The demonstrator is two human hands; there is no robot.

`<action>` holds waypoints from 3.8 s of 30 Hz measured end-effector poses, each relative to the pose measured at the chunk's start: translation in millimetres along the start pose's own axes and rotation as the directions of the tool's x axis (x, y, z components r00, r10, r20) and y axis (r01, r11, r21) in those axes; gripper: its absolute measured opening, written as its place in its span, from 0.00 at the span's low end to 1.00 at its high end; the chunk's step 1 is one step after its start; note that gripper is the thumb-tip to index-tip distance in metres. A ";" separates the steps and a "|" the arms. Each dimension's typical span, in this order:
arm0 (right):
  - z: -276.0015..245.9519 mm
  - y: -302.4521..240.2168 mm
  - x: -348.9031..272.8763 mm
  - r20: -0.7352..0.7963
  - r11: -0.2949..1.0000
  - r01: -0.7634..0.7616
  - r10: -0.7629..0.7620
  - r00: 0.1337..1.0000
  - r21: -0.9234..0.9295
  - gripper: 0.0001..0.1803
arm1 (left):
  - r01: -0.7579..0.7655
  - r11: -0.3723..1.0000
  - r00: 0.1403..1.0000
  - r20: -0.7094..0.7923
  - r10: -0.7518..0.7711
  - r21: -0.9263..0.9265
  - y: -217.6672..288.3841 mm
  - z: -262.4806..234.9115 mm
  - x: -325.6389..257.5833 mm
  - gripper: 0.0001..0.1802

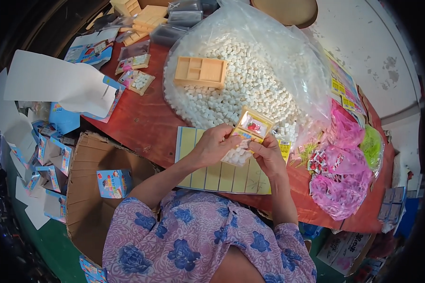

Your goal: Packaging small white plastic toy blocks into plastic trays and then sealing them into bags.

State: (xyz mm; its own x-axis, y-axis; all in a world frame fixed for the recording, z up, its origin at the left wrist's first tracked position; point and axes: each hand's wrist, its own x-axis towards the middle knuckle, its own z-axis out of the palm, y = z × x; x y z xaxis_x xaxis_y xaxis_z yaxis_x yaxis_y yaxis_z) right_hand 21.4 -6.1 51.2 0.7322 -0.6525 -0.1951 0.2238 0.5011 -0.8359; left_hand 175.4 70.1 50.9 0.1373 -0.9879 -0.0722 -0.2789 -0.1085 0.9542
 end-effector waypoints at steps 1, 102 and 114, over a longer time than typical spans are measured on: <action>4.6 -0.5 2.3 0.005 0.998 -0.024 0.024 1.000 0.050 0.15 | 0.000 1.000 1.000 0.001 0.000 0.002 -6.3 0.1 -0.2 0.11; -39.1 -2.2 197.0 -0.351 0.700 0.474 -0.694 0.629 -0.534 0.10 | 0.239 0.971 0.723 -0.669 -0.174 0.005 -6.3 11.8 182.4 0.15; -30.1 -23.9 179.4 -0.029 0.463 0.387 -0.670 0.741 -0.797 0.12 | -0.060 0.365 0.893 -0.213 -0.396 -0.929 1.2 -12.2 162.7 0.12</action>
State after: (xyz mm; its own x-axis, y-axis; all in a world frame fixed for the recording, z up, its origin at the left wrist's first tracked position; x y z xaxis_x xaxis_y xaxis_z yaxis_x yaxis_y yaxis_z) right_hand 128.1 -152.3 20.7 0.3742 -0.8363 0.4008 -0.1254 -0.4739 -0.8716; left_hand 208.9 -89.4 43.8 0.4356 -0.8160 -0.3801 0.7728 0.1225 0.6227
